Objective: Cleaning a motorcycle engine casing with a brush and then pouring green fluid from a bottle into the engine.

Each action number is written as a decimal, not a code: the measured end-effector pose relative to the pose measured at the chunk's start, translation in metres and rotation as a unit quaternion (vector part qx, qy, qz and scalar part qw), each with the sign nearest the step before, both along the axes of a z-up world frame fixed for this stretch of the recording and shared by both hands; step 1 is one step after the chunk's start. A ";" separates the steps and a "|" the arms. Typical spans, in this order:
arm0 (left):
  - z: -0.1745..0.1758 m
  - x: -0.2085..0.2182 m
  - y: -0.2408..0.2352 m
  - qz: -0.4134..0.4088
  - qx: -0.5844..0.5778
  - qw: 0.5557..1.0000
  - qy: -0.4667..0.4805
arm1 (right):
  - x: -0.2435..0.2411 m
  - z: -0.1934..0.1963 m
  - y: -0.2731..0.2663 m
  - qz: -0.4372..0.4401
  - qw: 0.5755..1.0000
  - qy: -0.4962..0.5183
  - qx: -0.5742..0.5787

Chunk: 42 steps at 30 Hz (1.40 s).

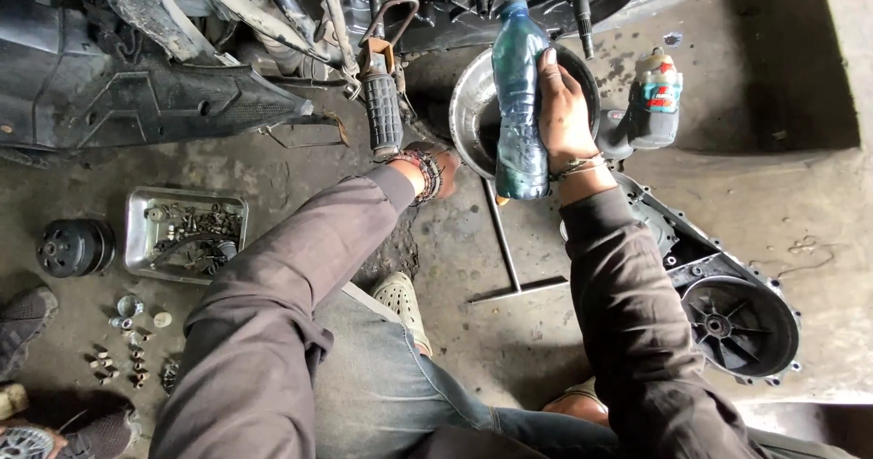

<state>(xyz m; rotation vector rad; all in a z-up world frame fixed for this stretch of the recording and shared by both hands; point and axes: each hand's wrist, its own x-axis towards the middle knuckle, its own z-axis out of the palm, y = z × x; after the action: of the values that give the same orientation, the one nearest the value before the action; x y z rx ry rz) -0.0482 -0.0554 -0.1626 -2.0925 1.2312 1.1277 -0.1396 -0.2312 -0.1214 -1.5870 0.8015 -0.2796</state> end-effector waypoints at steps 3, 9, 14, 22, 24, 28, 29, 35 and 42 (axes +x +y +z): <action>0.001 -0.001 -0.005 0.018 0.002 1.000 0.008 | -0.003 -0.019 -0.009 0.020 1.000 0.004 -0.024; -0.008 -0.002 -0.006 0.026 -0.019 0.999 0.013 | -0.002 -0.025 -0.015 0.006 0.999 0.011 -0.029; -0.026 -0.004 -0.010 -0.023 0.006 1.000 0.010 | -0.002 -0.024 -0.015 0.001 1.000 -0.010 0.028; -0.009 -0.007 -0.013 0.008 0.004 1.000 0.017 | -0.008 0.010 -0.001 -0.096 0.965 -0.062 0.236; -0.004 -0.008 -0.013 0.016 -0.001 1.000 0.022 | -0.010 0.010 0.000 -0.042 0.894 -0.179 0.408; -0.012 -0.007 -0.008 0.010 -0.016 1.000 0.020 | -0.016 0.004 0.002 -0.043 0.884 -0.149 0.442; -0.017 -0.006 -0.003 -0.004 -0.060 0.998 0.015 | -0.014 -0.003 0.001 -0.050 0.898 -0.159 0.408; -0.033 -0.004 0.002 -0.010 -0.113 0.994 0.003 | -0.003 -0.035 -0.019 -0.080 0.893 -0.110 0.430; -0.019 -0.006 0.004 -0.060 -0.115 0.991 -0.026 | 0.005 -0.031 -0.019 -0.081 0.883 -0.143 0.439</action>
<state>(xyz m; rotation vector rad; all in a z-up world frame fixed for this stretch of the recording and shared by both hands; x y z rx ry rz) -0.0543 -0.0511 -0.1811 -2.1639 1.5009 0.9084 -0.1345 -0.2502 -0.1524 -0.6045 0.6813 -0.2148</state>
